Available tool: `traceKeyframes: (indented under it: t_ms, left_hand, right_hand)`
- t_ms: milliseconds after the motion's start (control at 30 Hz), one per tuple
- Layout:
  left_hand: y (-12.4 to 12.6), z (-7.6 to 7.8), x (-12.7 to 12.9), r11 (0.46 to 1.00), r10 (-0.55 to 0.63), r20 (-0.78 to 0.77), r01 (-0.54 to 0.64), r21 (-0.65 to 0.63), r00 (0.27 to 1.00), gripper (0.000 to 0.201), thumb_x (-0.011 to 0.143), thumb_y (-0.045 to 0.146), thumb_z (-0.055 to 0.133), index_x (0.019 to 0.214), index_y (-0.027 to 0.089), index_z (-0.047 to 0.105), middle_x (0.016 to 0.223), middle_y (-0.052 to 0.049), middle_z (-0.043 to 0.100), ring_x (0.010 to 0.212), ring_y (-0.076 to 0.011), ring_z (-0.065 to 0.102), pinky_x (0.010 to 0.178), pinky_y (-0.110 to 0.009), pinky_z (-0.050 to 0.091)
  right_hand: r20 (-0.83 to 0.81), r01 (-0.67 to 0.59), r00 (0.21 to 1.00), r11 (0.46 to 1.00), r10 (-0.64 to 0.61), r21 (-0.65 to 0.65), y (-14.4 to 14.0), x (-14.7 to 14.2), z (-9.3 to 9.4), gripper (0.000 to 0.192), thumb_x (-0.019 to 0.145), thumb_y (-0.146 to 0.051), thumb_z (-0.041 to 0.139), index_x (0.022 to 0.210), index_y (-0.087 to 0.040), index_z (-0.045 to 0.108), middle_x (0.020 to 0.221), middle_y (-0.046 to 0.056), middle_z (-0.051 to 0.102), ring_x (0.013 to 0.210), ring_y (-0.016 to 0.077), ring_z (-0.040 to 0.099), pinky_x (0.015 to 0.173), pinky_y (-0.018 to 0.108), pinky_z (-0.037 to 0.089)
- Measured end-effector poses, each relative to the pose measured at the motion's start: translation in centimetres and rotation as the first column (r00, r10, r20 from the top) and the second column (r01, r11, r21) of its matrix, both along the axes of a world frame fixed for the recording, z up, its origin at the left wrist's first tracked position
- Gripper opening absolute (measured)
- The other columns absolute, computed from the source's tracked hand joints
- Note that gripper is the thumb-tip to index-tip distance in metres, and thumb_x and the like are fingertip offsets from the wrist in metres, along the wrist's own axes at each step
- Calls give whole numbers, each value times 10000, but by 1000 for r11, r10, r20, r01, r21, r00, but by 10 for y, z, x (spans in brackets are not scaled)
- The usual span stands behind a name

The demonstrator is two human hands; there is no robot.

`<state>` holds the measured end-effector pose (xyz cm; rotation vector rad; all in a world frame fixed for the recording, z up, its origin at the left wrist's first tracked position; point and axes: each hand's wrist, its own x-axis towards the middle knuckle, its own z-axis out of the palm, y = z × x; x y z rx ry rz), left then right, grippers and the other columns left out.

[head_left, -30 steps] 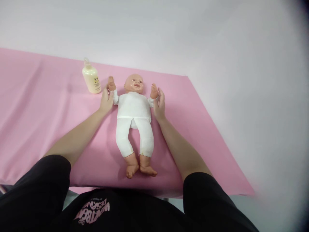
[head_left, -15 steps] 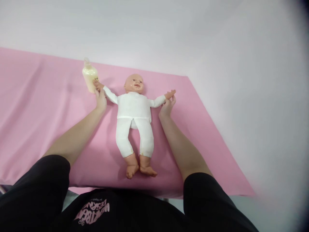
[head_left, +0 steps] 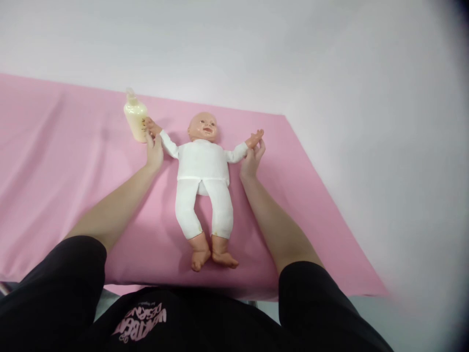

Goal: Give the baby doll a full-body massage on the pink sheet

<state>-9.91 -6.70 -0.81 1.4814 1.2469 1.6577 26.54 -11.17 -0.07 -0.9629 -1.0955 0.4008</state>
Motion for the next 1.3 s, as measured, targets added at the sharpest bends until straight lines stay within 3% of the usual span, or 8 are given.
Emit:
traceKeyframes:
  t_ms: [133,267,467,667,833,1300]
  left_hand:
    - [-3,2,5,997,36,-79,-31,67,996,845,970,851,452,1640,356,308,1681,-119,415,1484,-307,511,1218,-487,461]
    - [-11,8,13,992,14,-165,7,128,986,946,902,948,410,1622,335,372,1579,-158,514,1324,-328,606,1159,-504,489]
    - [-19,10,16,982,23,-332,41,184,943,883,970,886,344,1636,308,384,1412,-164,606,1228,-295,641,1030,-447,549]
    - [-23,10,19,957,58,-446,77,279,893,774,1050,771,350,1632,263,399,1403,-184,609,1308,-317,597,1143,-514,487]
    - [-22,10,22,930,57,-471,124,346,880,724,1051,757,385,1603,290,431,1337,-166,640,1272,-330,616,1122,-528,488]
    - [-39,30,27,955,1,-556,163,246,831,823,1018,821,336,1534,212,534,1389,-198,639,1309,-356,588,1201,-565,432]
  right_hand:
    - [136,-39,991,988,18,151,0,-6,1,580,1029,-481,441,1559,-271,338,1668,170,400,1571,302,452,1261,633,408]
    - [298,-96,953,989,59,111,-6,-12,6,611,1074,-535,363,1628,-299,270,1684,160,387,1597,318,414,1251,653,412]
    - [381,-97,923,990,50,103,-16,-16,6,644,1077,-626,370,1612,-271,324,1645,182,467,1537,315,505,1234,626,461]
    - [479,-126,875,989,71,83,-21,-15,7,628,1076,-639,397,1580,-265,411,1615,159,531,1527,291,525,1257,555,472]
    - [507,-112,859,992,66,61,-24,-18,7,610,1058,-639,454,1542,-268,488,1542,148,610,1454,313,584,1241,603,466]
    - [612,-146,786,988,80,58,-28,-21,12,540,1082,-587,399,1499,-281,556,1475,123,673,1382,301,629,1217,554,489]
